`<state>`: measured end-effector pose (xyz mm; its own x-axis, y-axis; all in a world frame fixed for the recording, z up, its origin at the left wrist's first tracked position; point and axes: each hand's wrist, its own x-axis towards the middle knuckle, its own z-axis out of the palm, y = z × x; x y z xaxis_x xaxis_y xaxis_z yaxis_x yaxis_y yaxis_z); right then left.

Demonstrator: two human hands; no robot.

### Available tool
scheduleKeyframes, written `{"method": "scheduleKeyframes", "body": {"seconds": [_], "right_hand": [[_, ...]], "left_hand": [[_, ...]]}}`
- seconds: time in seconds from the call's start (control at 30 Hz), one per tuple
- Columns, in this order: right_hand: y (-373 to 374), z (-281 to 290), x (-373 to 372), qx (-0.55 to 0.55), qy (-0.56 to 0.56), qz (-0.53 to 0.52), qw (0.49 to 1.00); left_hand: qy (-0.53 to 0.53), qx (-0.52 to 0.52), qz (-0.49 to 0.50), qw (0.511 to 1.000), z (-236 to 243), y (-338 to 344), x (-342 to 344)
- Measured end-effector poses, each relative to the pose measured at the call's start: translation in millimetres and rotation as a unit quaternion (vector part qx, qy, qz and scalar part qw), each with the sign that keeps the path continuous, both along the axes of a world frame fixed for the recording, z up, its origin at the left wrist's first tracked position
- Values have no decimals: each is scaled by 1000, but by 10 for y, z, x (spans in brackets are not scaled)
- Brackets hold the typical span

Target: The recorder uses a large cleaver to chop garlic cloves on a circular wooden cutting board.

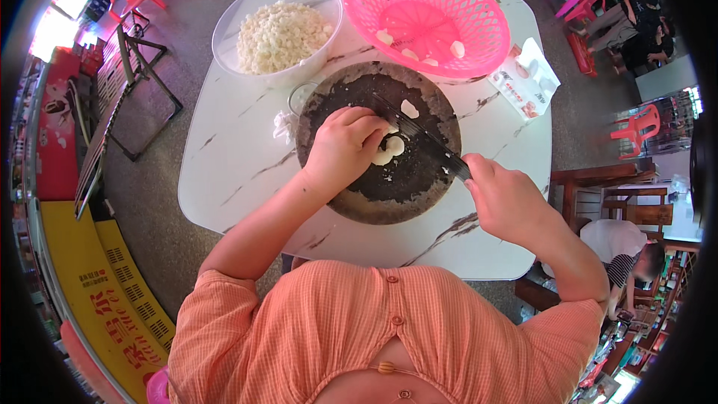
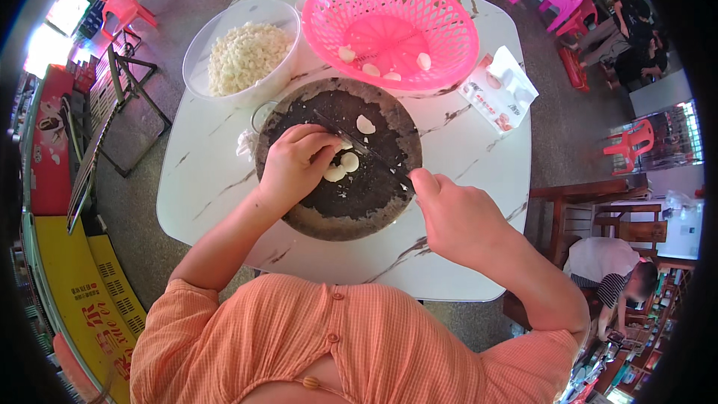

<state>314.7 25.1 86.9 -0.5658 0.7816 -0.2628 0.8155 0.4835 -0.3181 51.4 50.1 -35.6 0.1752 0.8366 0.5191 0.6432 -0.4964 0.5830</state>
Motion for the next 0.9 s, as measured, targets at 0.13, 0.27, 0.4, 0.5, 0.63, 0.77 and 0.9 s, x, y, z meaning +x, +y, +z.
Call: {"method": "scheduleKeyframes", "body": {"seconds": [0.13, 0.27, 0.4, 0.5, 0.63, 0.77, 0.9], "right_hand": [[82, 18, -94, -12, -34, 19, 999], [163, -132, -220, -6, -53, 35, 998], [220, -200, -261, -14, -60, 19, 998], [254, -225, -119, -24, 39, -15, 999], [108, 19, -57, -36, 41, -65, 996], [-52, 130, 26, -49, 48, -56, 996], [-152, 94, 111, -45, 33, -34, 998]], "left_hand": [[-12, -11, -2, 1000, 14, 6, -4], [-10, -13, -5, 1000, 32, 2, 19], [-5, -4, 6, 1000, 50, -34, 24], [18, 13, -16, 1000, 187, -133, 23], [75, 19, -46, 996, 183, -198, -41], [72, 65, -27, 995, 200, -235, 28], [58, 83, -17, 995, 110, -232, 126]]}}
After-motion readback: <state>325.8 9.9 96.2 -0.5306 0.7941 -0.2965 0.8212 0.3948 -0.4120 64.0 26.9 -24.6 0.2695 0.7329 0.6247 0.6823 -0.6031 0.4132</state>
